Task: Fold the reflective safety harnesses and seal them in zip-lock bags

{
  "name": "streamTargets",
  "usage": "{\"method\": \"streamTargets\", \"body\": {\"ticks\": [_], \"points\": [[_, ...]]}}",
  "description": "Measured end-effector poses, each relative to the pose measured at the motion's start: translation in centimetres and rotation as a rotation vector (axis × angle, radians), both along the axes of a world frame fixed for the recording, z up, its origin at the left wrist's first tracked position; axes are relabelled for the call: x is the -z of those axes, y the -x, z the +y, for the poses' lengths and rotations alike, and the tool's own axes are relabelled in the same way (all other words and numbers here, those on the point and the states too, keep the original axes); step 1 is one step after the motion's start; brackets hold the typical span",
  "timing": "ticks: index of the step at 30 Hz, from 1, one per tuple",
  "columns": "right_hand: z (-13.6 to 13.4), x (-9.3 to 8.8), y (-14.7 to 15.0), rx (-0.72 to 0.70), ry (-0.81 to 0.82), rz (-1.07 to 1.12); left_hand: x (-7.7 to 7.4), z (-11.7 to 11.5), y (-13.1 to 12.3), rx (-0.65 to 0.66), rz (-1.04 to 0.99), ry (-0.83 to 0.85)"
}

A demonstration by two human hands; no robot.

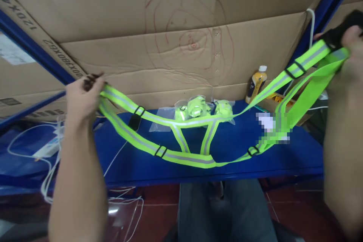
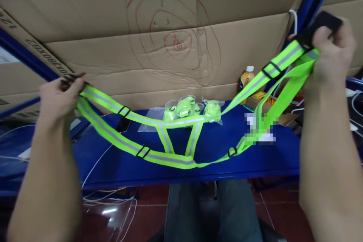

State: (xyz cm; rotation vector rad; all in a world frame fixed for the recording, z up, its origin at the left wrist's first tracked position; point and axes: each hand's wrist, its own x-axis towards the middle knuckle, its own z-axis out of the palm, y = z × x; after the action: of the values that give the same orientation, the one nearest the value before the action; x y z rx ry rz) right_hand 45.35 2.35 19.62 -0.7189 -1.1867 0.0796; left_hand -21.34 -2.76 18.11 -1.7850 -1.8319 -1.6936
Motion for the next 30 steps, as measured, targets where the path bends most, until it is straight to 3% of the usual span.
{"method": "streamTargets", "body": {"ticks": [1,2,5,8,10,14,17,23,30], "points": [[-0.4,-0.3,2.0,-0.060,-0.143,-0.012,-0.7,0.5,-2.3,0.016,0.101,0.025],[-0.8,-0.6,4.2,-0.087,-0.161,-0.098,-1.3,0.9,-4.8,0.006,0.260,0.047],[-2.2,-1.1,11.1,0.022,-0.057,-0.524,-2.2,1.5,-13.1,-0.099,0.662,0.065],[-2.5,-0.3,17.0,0.117,0.068,-0.843,-1.2,1.8,-19.8,-0.096,0.738,0.010],[-1.9,1.1,19.9,0.146,0.136,-0.936,0.2,2.2,-22.6,-0.036,0.749,-0.008],[0.0,4.3,22.3,0.172,0.223,-1.018,2.6,3.4,-24.7,-0.024,0.775,-0.002],[0.8,5.6,22.6,0.157,0.249,-1.060,3.2,3.9,-25.2,-0.045,0.765,0.042],[0.6,5.6,23.2,0.162,0.320,-1.139,2.9,3.4,-26.9,-0.132,0.729,0.288],[0.8,6.1,23.6,0.213,0.350,-1.173,3.6,3.3,-27.5,-0.174,0.640,0.314]]}}
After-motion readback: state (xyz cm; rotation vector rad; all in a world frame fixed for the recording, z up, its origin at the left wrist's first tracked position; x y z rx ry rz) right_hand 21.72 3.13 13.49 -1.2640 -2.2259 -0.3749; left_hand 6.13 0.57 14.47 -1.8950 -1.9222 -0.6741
